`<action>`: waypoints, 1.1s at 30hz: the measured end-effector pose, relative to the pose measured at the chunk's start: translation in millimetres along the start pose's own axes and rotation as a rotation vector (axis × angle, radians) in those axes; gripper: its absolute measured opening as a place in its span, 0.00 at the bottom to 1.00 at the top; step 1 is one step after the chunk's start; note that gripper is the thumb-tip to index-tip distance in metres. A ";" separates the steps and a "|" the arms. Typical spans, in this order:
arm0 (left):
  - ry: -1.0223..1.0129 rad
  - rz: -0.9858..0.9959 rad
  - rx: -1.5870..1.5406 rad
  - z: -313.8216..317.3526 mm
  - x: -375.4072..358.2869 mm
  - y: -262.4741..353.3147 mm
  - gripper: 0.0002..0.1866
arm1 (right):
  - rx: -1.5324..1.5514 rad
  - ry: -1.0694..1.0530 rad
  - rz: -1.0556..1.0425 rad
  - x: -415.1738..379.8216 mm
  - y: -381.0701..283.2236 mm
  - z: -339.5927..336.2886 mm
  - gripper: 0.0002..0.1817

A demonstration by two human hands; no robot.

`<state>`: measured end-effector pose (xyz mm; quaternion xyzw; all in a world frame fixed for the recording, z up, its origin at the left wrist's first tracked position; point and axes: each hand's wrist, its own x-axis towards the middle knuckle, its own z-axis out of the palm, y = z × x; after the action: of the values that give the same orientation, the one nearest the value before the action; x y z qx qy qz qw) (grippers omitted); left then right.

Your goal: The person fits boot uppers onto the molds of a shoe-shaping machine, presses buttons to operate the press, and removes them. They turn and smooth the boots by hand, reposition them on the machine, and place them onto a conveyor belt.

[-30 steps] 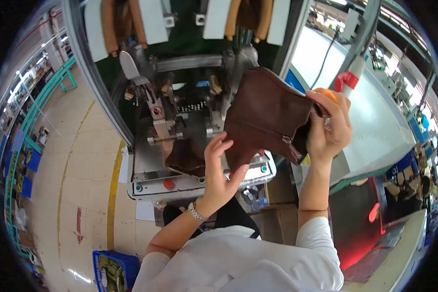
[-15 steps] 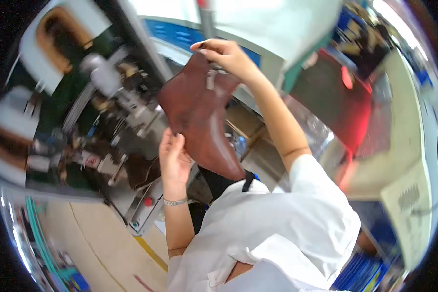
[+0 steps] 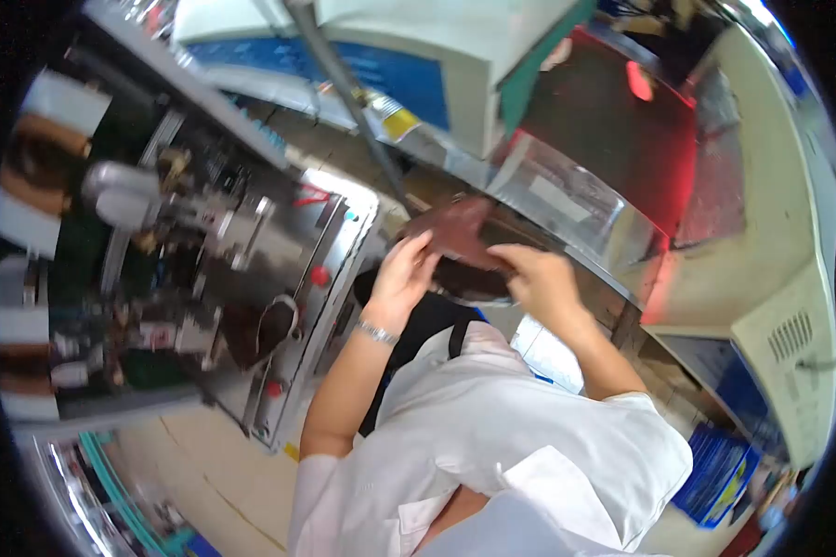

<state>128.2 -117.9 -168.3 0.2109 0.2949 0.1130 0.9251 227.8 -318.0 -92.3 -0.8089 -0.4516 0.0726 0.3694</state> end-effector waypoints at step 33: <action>0.825 0.877 0.440 -87.4 -127.0 32.3 0.13 | 0.217 -0.466 0.420 144.3 278.5 88.7 0.12</action>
<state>-28.0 -103.4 -154.7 0.4359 0.5294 0.4896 0.5385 460.3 -246.5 -309.4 -0.8020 -0.3370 0.3780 0.3169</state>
